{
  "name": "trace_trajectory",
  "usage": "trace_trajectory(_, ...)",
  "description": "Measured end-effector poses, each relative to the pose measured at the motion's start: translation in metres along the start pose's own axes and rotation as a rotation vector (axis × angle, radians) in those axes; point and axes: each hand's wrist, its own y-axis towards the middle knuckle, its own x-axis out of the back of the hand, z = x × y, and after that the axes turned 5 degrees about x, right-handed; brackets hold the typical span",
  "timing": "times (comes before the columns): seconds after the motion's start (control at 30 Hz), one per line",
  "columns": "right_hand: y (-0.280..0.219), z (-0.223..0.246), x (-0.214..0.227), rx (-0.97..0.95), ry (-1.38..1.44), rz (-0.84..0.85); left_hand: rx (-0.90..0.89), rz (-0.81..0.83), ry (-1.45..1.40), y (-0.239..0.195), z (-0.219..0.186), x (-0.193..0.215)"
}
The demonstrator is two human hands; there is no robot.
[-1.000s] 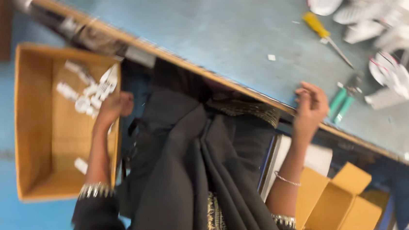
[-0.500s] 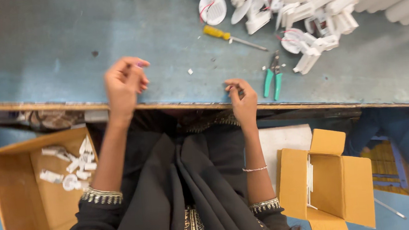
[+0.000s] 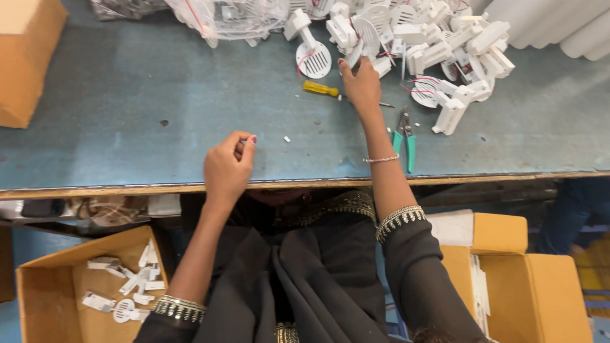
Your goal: The person assembles white plastic electrical components at a workbench. They use a screwdriver to tighten screws and pliers to cut wires, then place the finished units into a cardboard box.
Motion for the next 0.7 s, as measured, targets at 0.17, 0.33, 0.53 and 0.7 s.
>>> trace_trajectory(0.17, -0.006, 0.009, -0.021, 0.288, -0.024, -0.397, -0.008, 0.005, 0.039, -0.002, -0.002, 0.000)
trace_trajectory(0.33, -0.016, 0.027, -0.055, 0.256, -0.006, -0.042, -0.056, -0.001, 0.058, -0.002, -0.002, -0.003)
trace_trajectory(0.53, 0.011, 0.030, -0.114, 0.361, -0.263, -0.118, -0.001, 0.015, 0.077, -0.004, -0.003, -0.002)
trace_trajectory(0.7, 0.024, 0.031, -0.122, 0.205, -0.135, 0.079, -0.062, -0.014, 0.079, -0.004, -0.002, -0.003)
